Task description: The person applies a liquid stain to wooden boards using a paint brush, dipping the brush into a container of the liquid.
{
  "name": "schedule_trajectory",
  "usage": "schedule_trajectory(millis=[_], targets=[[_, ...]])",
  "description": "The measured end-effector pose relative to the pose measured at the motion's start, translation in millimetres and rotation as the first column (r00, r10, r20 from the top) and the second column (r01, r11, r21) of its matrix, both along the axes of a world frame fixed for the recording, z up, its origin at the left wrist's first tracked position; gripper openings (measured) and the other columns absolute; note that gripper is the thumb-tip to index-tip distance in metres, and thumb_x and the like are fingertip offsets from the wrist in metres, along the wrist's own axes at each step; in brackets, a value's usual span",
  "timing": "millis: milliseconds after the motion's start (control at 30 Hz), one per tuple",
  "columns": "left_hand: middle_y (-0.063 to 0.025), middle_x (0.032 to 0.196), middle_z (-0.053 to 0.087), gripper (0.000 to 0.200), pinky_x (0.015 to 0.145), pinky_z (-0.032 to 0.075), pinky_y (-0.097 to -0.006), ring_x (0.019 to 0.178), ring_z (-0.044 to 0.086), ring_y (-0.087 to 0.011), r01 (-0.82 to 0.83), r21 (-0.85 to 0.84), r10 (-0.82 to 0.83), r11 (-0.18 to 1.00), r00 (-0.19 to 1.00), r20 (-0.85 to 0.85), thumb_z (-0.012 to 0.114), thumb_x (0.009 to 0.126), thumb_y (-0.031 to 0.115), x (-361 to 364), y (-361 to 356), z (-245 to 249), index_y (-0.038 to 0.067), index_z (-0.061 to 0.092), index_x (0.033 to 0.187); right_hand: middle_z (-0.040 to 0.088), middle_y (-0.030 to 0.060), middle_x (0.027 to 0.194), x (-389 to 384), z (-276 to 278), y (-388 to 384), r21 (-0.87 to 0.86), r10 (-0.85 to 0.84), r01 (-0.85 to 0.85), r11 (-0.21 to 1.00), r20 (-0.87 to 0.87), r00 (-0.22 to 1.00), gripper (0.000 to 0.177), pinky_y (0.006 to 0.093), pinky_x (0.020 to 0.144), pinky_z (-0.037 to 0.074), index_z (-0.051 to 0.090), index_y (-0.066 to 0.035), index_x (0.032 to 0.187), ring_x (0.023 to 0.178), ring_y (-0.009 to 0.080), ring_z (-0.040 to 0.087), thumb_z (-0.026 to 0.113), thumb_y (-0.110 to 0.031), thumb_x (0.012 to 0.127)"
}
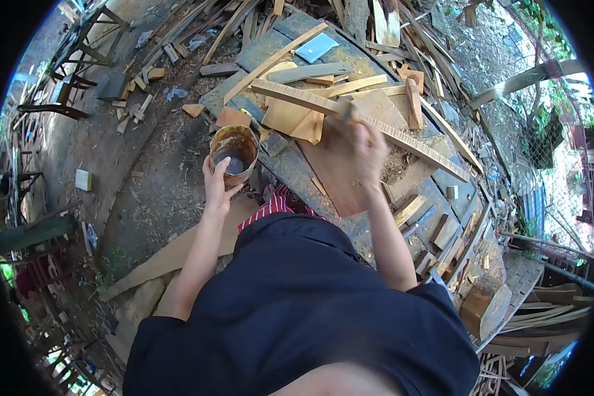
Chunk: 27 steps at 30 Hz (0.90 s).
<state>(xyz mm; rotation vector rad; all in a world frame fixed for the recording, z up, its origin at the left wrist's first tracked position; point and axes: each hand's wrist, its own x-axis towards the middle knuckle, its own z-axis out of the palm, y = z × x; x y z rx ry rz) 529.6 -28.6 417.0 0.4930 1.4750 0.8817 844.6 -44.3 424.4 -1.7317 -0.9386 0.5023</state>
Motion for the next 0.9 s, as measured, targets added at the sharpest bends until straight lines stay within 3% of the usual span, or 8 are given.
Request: schedule_trajectory(millis=[200,267,400,500,567,700,867,900], targets=[[-0.0089,0.144,0.034,0.082,0.092,0.045,-0.0571,0.128,0.041,-0.0317,0.056,-0.009,-0.056,0.998,0.998,0.001,0.069,0.083,0.038,8,5,-5,0.022,0.022,0.147,0.068,0.0129,0.107,139,-26,-94,-0.053,-0.292,0.311,0.949,0.228,0.929,0.025,0.0326,0.084,0.051,0.067,-0.002,0.111,0.096,0.0224,0.064,0.06,-0.02,0.096],[-0.009,0.144,0.034,0.081,0.092,0.045,-0.0567,0.128,0.041,-0.0314,0.084,-0.002,-0.084,0.996,0.996,0.001,0.069,0.083,0.038,13,7,-2,0.022,0.022,0.147,0.067,0.013,0.1,169,-37,-111,-0.007,-0.332,0.407,0.914,0.564,0.756,0.028,0.0367,0.081,0.051,0.066,-0.004,0.116,0.091,0.0259,0.064,0.058,-0.023,0.096],[-0.0089,0.144,0.034,0.081,0.092,0.046,-0.0557,0.128,0.041,-0.0308,0.115,0.028,-0.114,0.993,0.993,-0.019,0.069,0.083,0.038,20,8,4,0.022,0.022,0.147,0.062,0.0113,0.087,171,-47,-113,-0.111,-0.254,0.534,0.838,0.787,0.562,0.035,0.0407,0.074,0.05,0.058,-0.01,0.13,0.082,0.0264,0.06,0.055,-0.022,0.097],[-0.0088,0.144,0.034,0.082,0.092,0.046,-0.0559,0.128,0.041,-0.0312,0.123,0.034,-0.122,0.992,0.992,-0.03,0.069,0.083,0.038,21,7,4,0.021,0.022,0.148,0.061,0.0107,0.088,117,-30,-85,-0.185,-0.156,0.407,0.895,0.722,0.674,0.037,0.0406,0.073,0.051,0.057,-0.012,0.132,0.082,0.0256,0.06,0.056,-0.021,0.096],[-0.0088,0.144,0.033,0.082,0.092,0.046,-0.056,0.128,0.041,-0.0314,0.12,0.025,-0.118,0.993,0.992,-0.041,0.069,0.083,0.038,18,5,5,0.021,0.021,0.148,0.061,0.0111,0.088,78,-24,-65,-0.046,-0.136,0.228,0.973,0.681,0.719,0.04,0.0407,0.073,0.051,0.056,-0.013,0.134,0.08,0.0257,0.059,0.058,-0.017,0.094],[-0.0092,0.146,0.032,0.083,0.092,0.046,-0.0571,0.128,0.041,-0.0324,0.118,0.017,-0.117,0.993,0.991,-0.064,0.068,0.084,0.037,17,4,5,0.022,0.02,0.149,0.063,0.0139,0.093,14,-7,-32,0.034,0.006,-0.02,0.999,0.366,0.931,0.021,0.0384,0.077,0.051,0.065,-0.007,0.112,0.085,0.0278,0.063,0.059,-0.016,0.094],[-0.0094,0.146,0.031,0.082,0.092,0.045,-0.0584,0.128,0.041,-0.0326,0.116,0.018,-0.114,0.993,0.991,-0.063,0.067,0.084,0.037,19,3,6,0.023,0.02,0.149,0.066,0.0142,0.104,50,-25,-36,0.097,-0.08,0.06,0.994,0.222,0.972,0.022,0.0367,0.082,0.051,0.066,-0.003,0.111,0.095,0.0265,0.063,0.06,-0.016,0.094],[-0.0094,0.146,0.031,0.081,0.092,0.045,-0.0587,0.128,0.041,-0.0326,0.111,0.018,-0.11,0.994,0.992,-0.059,0.067,0.084,0.036,20,3,6,0.024,0.02,0.149,0.067,0.0122,0.109,68,-23,-49,-0.029,-0.139,0.144,0.989,0.12,0.983,0.023,0.0334,0.084,0.051,0.067,-0.004,0.112,0.097,0.0223,0.063,0.06,-0.018,0.095]])
